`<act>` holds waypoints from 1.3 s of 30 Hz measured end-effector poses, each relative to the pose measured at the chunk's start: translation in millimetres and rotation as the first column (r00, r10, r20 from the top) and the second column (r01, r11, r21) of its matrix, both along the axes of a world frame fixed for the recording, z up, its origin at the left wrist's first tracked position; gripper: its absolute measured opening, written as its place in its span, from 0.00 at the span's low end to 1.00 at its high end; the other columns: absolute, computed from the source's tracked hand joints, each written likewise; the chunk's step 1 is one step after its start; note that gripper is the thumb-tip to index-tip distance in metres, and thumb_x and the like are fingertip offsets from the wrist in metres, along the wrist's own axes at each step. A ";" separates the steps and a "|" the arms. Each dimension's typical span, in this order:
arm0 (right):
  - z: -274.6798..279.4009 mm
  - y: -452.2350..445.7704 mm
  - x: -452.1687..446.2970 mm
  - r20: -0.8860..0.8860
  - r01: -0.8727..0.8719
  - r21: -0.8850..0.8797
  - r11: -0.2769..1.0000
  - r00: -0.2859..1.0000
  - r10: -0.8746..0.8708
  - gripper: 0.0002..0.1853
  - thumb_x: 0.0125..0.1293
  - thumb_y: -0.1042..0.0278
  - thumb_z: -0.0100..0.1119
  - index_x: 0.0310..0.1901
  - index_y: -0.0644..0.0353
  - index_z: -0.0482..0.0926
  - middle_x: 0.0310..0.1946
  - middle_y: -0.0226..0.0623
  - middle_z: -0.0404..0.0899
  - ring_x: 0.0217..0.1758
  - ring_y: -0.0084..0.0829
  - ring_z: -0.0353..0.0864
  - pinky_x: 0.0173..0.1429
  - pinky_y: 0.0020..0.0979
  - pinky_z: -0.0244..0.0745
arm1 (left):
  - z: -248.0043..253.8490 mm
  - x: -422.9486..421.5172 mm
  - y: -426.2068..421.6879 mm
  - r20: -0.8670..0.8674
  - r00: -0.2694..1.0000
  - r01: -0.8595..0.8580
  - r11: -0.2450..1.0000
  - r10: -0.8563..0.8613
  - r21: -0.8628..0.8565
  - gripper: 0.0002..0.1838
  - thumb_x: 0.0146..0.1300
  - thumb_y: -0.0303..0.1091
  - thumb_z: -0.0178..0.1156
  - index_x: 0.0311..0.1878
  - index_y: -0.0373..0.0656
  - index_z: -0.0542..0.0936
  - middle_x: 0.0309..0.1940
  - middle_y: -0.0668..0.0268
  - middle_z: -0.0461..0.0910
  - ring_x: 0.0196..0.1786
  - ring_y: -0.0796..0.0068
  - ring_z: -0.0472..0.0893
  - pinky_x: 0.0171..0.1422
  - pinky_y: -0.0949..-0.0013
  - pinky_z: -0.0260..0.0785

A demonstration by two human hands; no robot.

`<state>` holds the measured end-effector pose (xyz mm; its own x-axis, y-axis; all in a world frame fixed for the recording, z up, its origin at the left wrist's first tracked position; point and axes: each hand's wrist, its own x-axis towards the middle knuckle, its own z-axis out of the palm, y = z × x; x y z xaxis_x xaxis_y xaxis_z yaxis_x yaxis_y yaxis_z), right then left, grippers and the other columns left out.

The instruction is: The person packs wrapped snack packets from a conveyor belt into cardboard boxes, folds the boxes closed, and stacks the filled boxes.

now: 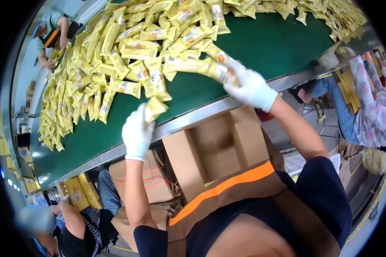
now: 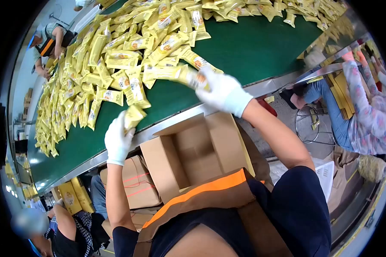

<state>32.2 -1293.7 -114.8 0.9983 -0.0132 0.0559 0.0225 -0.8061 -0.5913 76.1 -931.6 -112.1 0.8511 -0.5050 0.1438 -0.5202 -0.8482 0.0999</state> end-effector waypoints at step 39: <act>-1.7 45.0 91.4 -0.239 -0.301 0.214 0.929 0.906 0.349 0.49 0.51 0.36 0.68 0.65 0.68 0.68 0.63 0.58 0.72 0.64 0.50 0.75 0.68 0.40 0.68 | 7.5 56.3 -91.1 -0.671 0.737 -0.597 0.386 -0.082 -0.703 0.35 0.55 0.38 0.73 0.61 0.28 0.73 0.49 0.56 0.83 0.47 0.71 0.82 0.54 0.70 0.74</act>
